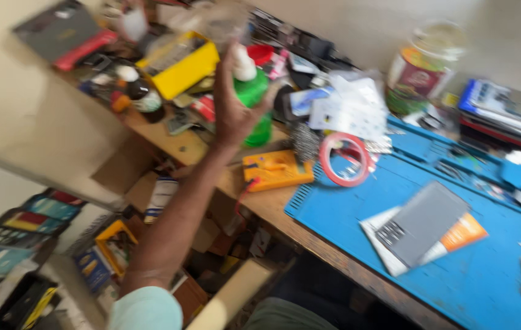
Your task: The person uses tweezers and a small tool to clean and adjust components around the camera module on the back of a smartphone. They repeatedly wipe the area with a cloth and spray liquid from a green bottle onto the cloth before continuing the cleaning.
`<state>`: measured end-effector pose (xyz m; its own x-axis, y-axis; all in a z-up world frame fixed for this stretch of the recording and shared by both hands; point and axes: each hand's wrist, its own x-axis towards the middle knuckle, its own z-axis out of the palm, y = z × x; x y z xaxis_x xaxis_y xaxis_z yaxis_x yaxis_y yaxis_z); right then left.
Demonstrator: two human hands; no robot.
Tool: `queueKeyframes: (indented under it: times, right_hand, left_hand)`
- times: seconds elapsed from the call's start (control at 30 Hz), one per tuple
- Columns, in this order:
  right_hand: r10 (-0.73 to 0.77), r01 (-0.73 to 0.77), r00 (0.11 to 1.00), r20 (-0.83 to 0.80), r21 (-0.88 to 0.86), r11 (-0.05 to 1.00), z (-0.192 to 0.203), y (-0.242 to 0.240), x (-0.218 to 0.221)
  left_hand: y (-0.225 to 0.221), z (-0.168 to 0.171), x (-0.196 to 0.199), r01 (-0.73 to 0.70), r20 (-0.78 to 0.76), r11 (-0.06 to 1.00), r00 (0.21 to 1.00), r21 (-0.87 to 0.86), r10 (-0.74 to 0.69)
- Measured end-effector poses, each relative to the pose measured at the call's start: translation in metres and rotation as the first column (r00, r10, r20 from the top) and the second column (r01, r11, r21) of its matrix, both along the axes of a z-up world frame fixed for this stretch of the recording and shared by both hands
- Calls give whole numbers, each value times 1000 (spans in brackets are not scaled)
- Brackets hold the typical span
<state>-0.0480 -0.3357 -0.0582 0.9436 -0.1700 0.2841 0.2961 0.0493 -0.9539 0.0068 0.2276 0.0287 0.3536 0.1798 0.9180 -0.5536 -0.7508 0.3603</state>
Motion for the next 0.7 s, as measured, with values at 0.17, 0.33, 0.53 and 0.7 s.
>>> queueKeyframes:
  times: [0.17,0.33,0.53,0.7]
  right_hand:
    - [5,-6,1000,29,28,1000,35,6,-54]
    - [-19,20,1000,21,-45,999,58,37,-54]
    - [-58,50,998,-28,-214,976,52,41,-62]
    - [-125,54,981,-150,-405,913,59,59,-66]
  left_hand:
    - [-8,-13,0,-37,-209,999,977,0,37]
    - [-104,-2,-51,325,-368,922,900,209,-234]
    - [-233,-24,-26,777,-714,355,623,520,-320]
    - [-241,-23,-37,799,-764,439,565,411,-313]
